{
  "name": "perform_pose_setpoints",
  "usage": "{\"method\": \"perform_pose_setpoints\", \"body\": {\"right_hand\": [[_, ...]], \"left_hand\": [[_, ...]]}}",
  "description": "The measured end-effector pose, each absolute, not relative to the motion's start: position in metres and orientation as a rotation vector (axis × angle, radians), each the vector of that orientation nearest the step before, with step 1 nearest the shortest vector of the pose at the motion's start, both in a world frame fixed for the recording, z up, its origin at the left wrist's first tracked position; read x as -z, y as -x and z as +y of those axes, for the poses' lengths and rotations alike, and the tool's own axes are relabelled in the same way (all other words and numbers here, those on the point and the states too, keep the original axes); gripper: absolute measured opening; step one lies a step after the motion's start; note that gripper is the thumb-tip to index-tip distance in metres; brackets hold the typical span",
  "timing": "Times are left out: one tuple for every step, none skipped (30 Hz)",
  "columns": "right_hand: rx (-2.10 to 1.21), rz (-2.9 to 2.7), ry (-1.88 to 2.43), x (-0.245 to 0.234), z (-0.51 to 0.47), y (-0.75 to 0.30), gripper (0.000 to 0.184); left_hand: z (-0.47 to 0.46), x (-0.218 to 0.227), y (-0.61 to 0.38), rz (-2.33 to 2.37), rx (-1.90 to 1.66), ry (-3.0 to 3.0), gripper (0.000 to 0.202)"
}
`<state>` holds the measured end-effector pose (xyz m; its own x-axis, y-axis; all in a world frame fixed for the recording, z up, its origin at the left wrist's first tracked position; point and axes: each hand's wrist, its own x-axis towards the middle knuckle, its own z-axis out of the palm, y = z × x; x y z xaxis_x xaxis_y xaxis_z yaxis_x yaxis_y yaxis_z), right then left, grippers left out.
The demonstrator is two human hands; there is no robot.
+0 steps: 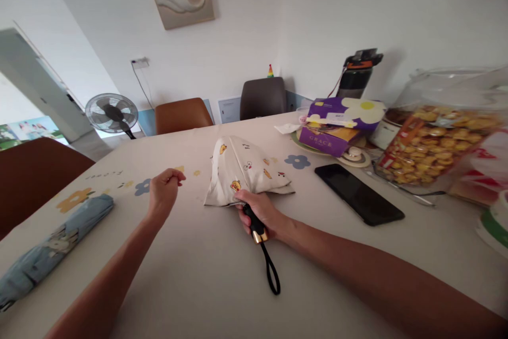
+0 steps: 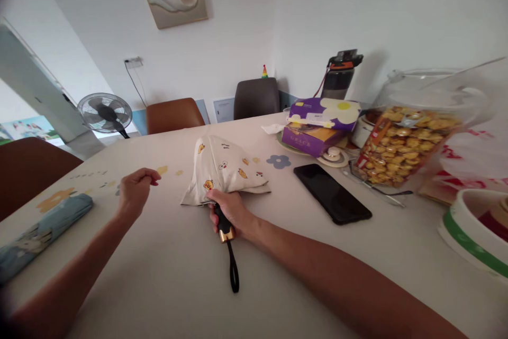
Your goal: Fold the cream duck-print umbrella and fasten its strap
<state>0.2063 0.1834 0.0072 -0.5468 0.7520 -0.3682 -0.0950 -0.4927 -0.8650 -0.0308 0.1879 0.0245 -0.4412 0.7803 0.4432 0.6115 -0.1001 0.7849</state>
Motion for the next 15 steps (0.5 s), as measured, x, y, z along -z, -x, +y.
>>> {"method": "perform_pose_setpoints", "body": {"right_hand": [[-2.053, -1.143, 1.056, -0.007, 0.182, -0.206, 0.027], [-2.035, -1.148, 1.067, -0.008, 0.181, -0.205, 0.027], [-2.018, -1.152, 1.076, -0.008, 0.180, -0.204, 0.027], [-2.003, -1.155, 1.087, -0.007, 0.179, -0.204, 0.027], [-1.991, -1.160, 1.102, -0.007, 0.178, -0.203, 0.027], [-1.979, -1.164, 1.120, -0.006, 0.177, -0.203, 0.027], [-1.963, -1.170, 1.136, -0.004, 0.177, -0.202, 0.028], [-1.945, -1.177, 1.148, -0.003, 0.177, -0.201, 0.028], [-1.925, -1.186, 1.156, -0.001, 0.177, -0.200, 0.028], [-1.904, -1.198, 1.157, 0.000, 0.178, -0.200, 0.028], [-1.885, -1.211, 1.153, 0.001, 0.177, -0.199, 0.028], [-1.870, -1.225, 1.147, 0.001, 0.177, -0.199, 0.028], [-1.862, -1.238, 1.142, 0.001, 0.177, -0.199, 0.028], [-1.862, -1.249, 1.135, 0.001, 0.177, -0.199, 0.027], [-1.866, -1.262, 1.123, 0.001, 0.177, -0.199, 0.026]], "left_hand": [[0.186, -0.026, 0.024, 1.959, -1.584, -1.586, 0.021], [0.185, -0.026, 0.017, 1.909, -1.587, -1.624, 0.021], [0.183, -0.026, 0.009, 1.843, -1.589, -1.672, 0.021], [0.182, -0.025, 0.001, 1.773, -1.584, -1.728, 0.021], [0.182, -0.023, -0.007, 1.706, -1.574, -1.787, 0.021], [0.182, -0.020, -0.015, 1.653, -1.557, -1.842, 0.021], [0.182, -0.017, -0.024, 1.614, -1.539, -1.881, 0.021], [0.183, -0.014, -0.032, 1.583, -1.523, -1.897, 0.022], [0.185, -0.012, -0.041, 1.558, -1.509, -1.885, 0.024], [0.187, -0.011, -0.049, 1.542, -1.489, -1.851, 0.028], [0.189, -0.011, -0.057, 1.535, -1.469, -1.802, 0.032], [0.192, -0.011, -0.064, 1.544, -1.448, -1.747, 0.037], [0.195, -0.013, -0.070, 1.568, -1.431, -1.690, 0.042], [0.197, -0.016, -0.076, 1.583, -1.412, -1.634, 0.046], [0.200, -0.019, -0.081, 1.587, -1.404, -1.572, 0.048]]}}
